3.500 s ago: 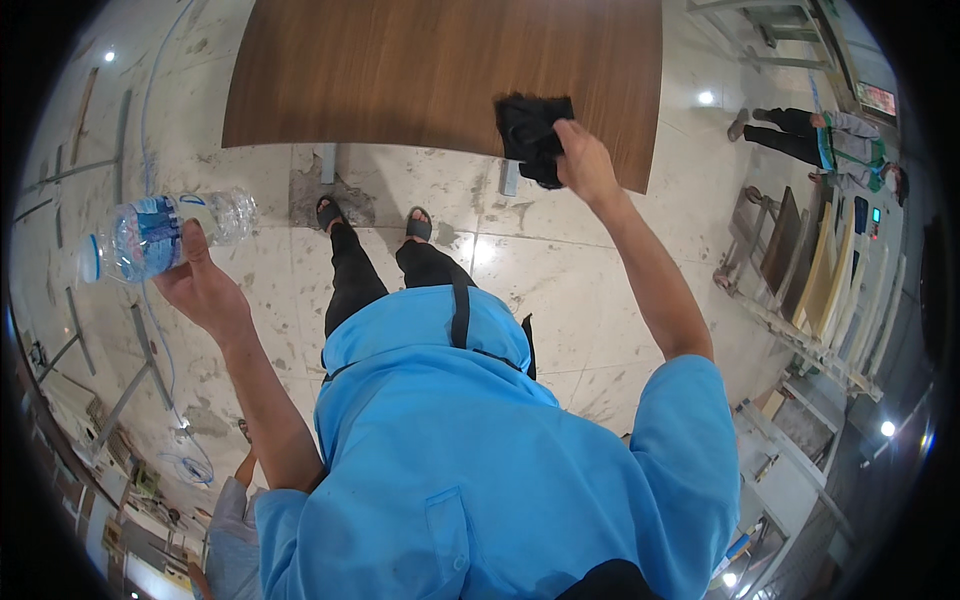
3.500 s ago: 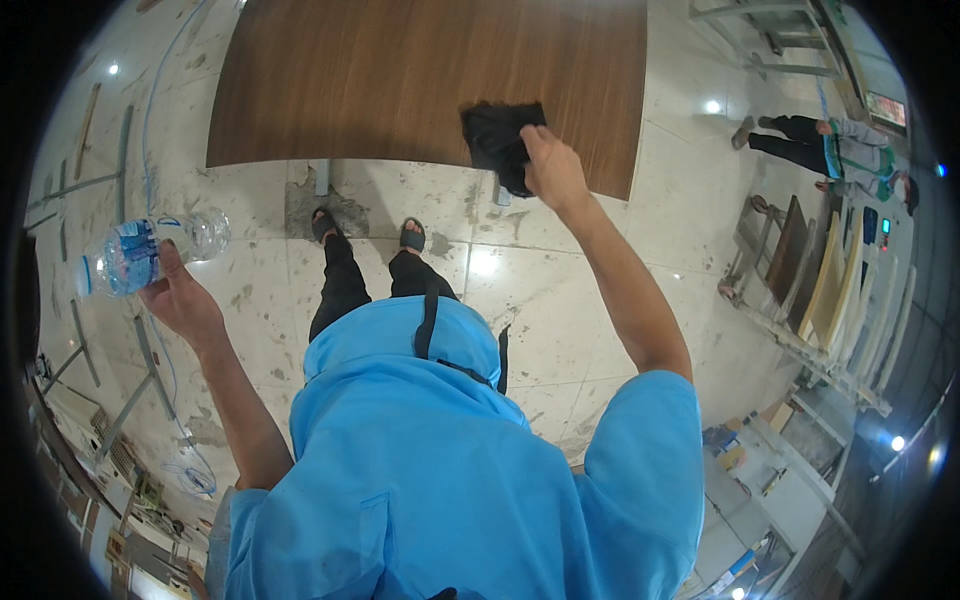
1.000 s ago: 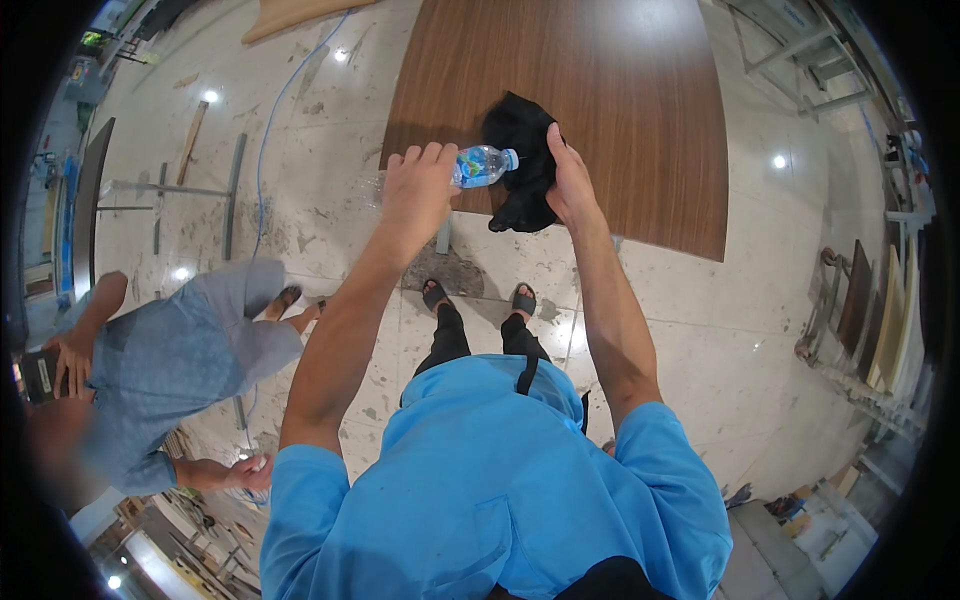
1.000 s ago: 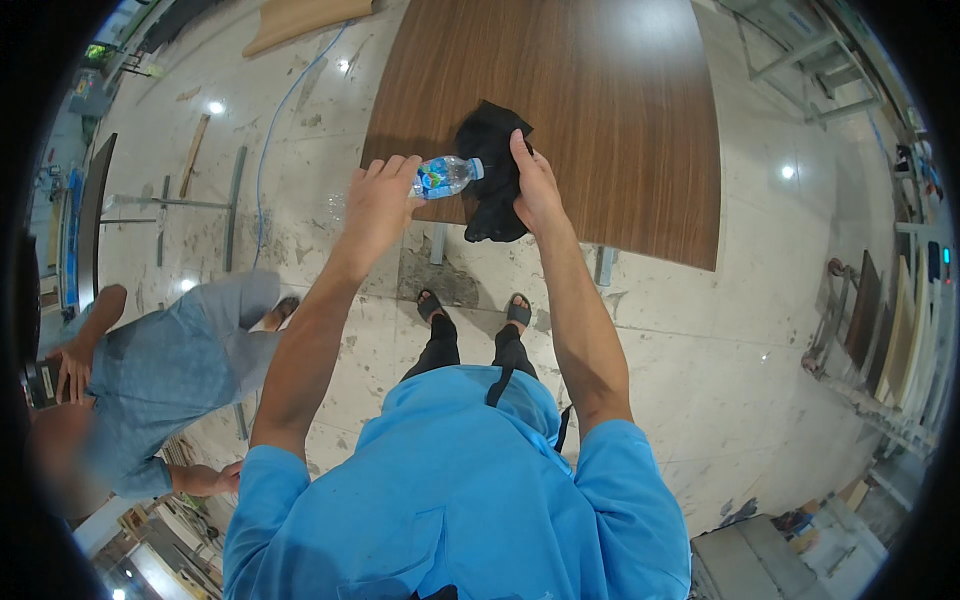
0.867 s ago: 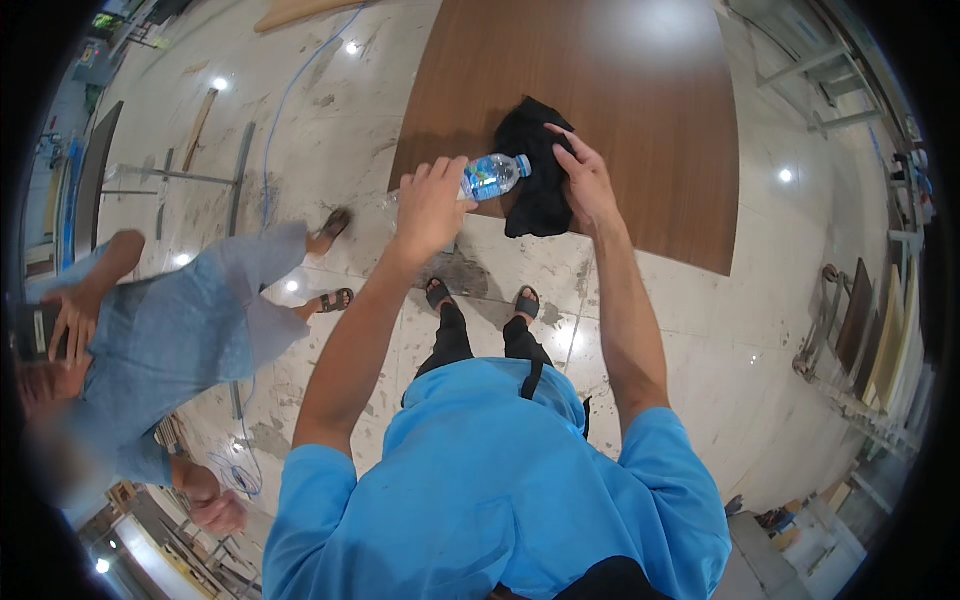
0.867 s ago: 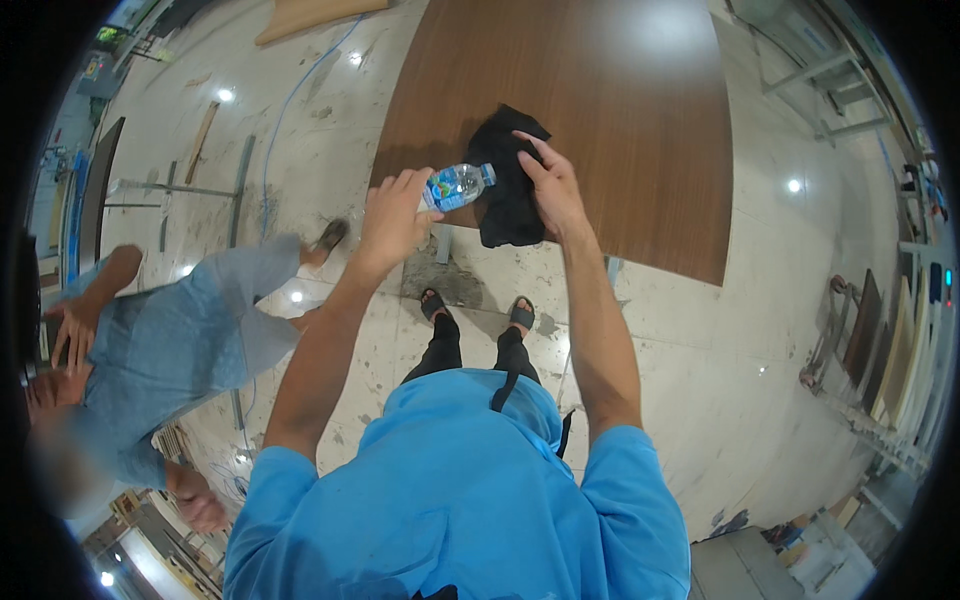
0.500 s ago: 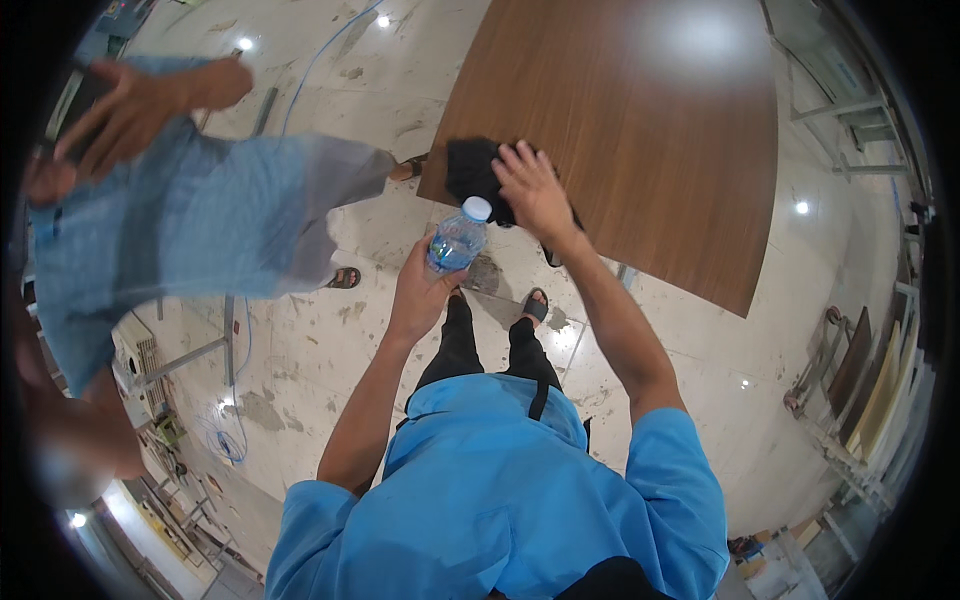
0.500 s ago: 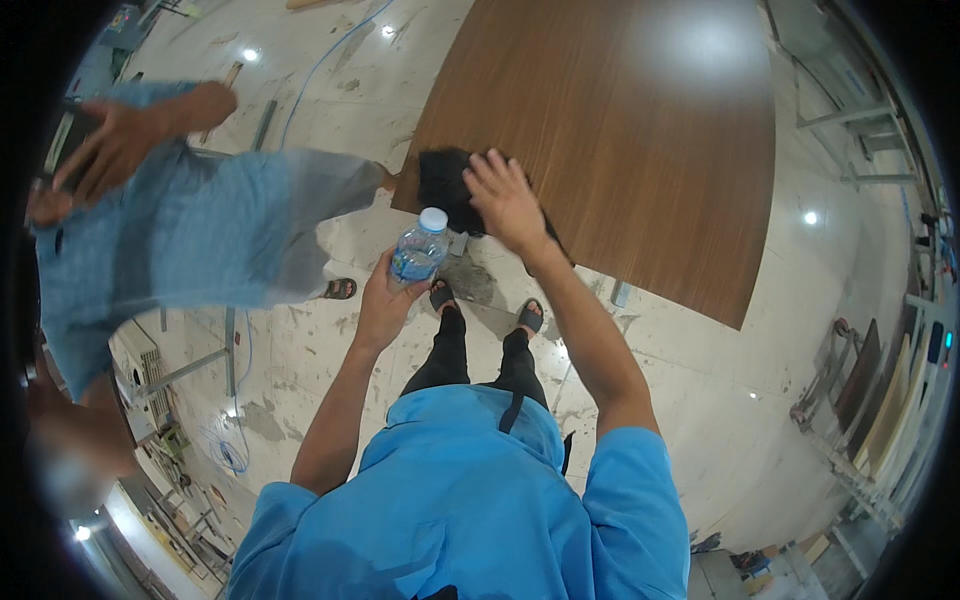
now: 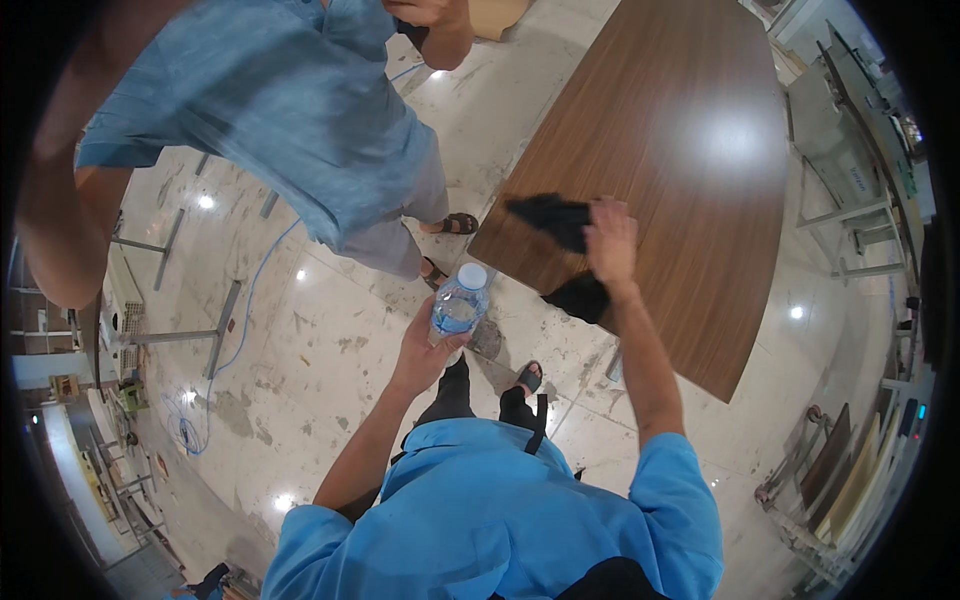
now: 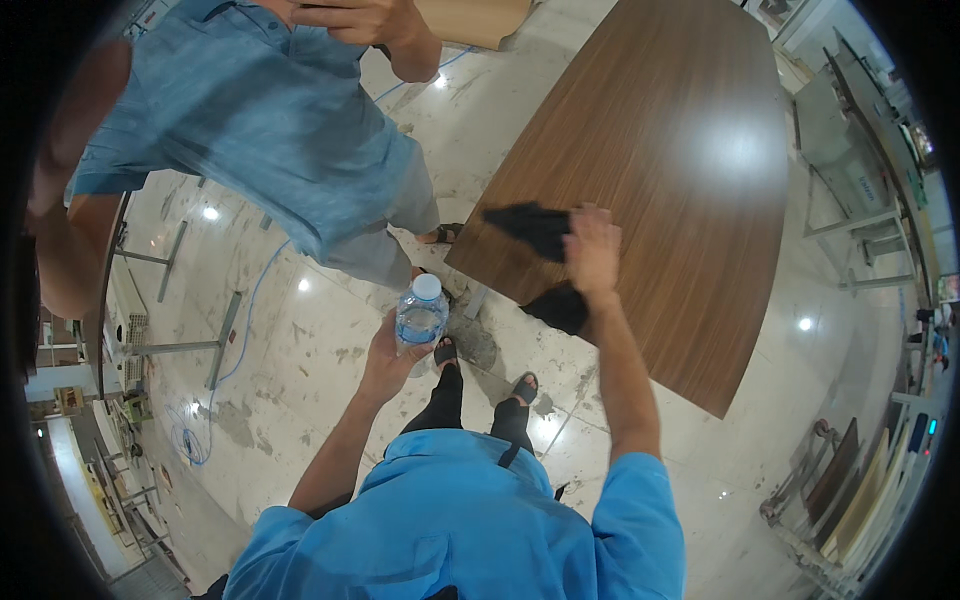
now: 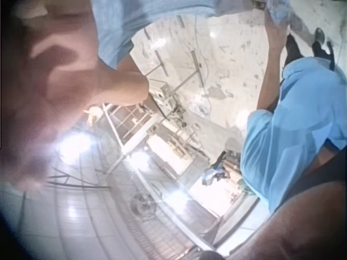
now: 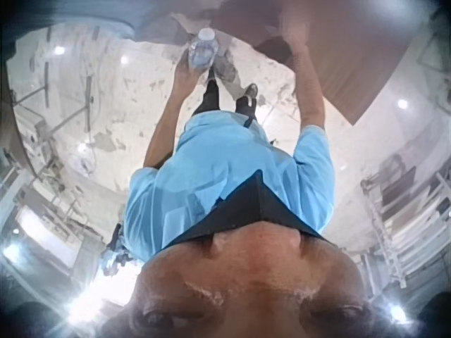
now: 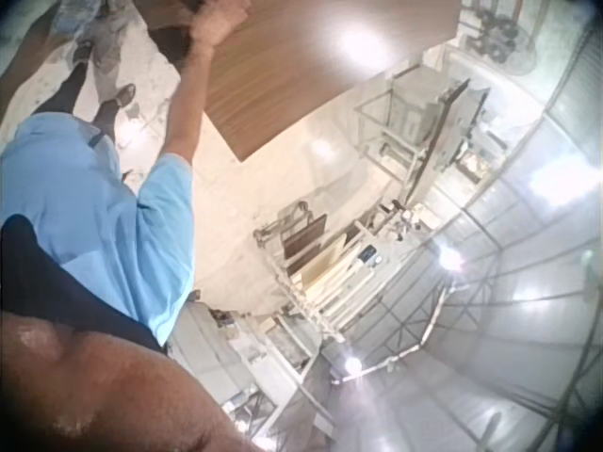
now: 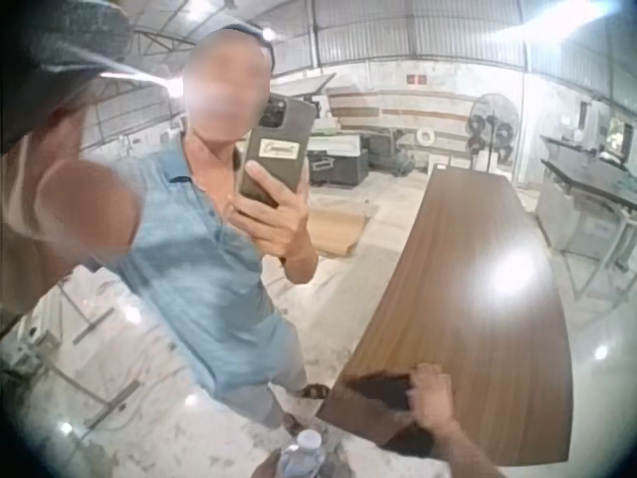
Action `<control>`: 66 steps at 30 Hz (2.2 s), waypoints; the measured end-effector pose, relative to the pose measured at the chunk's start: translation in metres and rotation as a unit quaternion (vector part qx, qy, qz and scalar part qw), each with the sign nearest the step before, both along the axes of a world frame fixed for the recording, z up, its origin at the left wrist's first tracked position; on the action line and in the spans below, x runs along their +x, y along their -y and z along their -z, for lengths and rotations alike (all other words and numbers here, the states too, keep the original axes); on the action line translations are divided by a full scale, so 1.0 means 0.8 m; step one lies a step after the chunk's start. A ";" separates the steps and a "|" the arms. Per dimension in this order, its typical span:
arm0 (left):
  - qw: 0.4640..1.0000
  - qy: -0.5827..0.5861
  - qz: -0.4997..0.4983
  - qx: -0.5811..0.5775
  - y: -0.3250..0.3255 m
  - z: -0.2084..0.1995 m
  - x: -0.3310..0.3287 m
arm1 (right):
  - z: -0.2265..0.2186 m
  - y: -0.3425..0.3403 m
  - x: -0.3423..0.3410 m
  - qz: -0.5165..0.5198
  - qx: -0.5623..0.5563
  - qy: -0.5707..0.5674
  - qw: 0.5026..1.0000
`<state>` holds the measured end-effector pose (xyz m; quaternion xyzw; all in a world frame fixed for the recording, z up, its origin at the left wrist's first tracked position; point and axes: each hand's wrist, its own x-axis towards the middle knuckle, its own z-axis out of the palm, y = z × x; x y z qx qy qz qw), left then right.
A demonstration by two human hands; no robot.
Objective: The person applies a dark liquid finish to the edges of a wooden tabletop using a small brush, then wipes the surface with a cloth. The person holds a small container of finish and a brush, repeatedly dipping the brush and applying the finish along the tabletop edges, followed by wiping with a cloth.
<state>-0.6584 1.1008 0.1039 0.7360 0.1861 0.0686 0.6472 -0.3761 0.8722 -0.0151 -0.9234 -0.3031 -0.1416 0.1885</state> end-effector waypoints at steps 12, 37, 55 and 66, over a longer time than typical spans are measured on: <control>0.994 0.033 -0.025 -0.098 0.022 0.008 -0.005 | 0.022 0.009 -0.011 0.124 -0.096 0.006 0.988; 0.985 0.052 -0.072 -0.145 0.027 -0.011 -0.060 | -0.017 0.083 -0.047 0.121 0.036 0.095 0.987; 0.987 0.037 -0.053 -0.148 0.028 -0.011 -0.050 | -0.017 -0.023 -0.102 -0.228 0.121 -0.178 0.950; 0.987 0.086 -0.028 -0.133 0.044 -0.017 -0.023 | -0.002 -0.005 -0.099 -0.210 0.148 -0.169 0.952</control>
